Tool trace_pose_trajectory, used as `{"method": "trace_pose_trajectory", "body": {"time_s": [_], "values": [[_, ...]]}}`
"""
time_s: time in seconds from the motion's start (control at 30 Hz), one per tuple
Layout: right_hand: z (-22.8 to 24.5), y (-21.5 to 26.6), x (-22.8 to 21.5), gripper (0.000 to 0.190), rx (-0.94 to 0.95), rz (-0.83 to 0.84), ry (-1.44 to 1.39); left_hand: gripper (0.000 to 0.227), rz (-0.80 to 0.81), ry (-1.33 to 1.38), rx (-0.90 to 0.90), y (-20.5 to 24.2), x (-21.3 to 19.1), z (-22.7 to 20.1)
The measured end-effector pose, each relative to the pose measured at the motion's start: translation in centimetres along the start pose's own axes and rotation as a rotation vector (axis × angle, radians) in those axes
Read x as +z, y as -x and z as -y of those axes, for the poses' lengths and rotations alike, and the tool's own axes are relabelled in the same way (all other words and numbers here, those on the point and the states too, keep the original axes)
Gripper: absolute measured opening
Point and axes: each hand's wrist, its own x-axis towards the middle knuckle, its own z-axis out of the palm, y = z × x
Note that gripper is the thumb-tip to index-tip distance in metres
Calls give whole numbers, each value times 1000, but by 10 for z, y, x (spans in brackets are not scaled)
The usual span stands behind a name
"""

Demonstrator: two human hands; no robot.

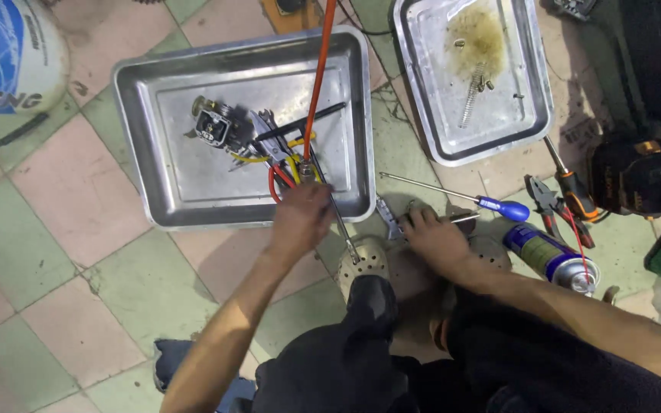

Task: The person cleans a disassembled carburetor and its small parts using a spray can and an air blow gun. They spray the components over a metal tray, use the air gun to blow out debris, and handle the parts with pliers and their hands.

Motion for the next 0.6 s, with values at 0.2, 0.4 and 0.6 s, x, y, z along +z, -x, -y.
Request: {"method": "trace_pose_trajectory", "body": {"time_s": [0.2,0.4,0.6], "values": [[-4,2,33,34,48,77,-109,22,-106,-306,93,-1,10,5],[-54,-31,-172,46,357,650,-772,23,13,-616,551,-48,-28,43],[-84,9,-144,45,616,389,-1282,10,57,-529,755,-63,-7,86]]}}
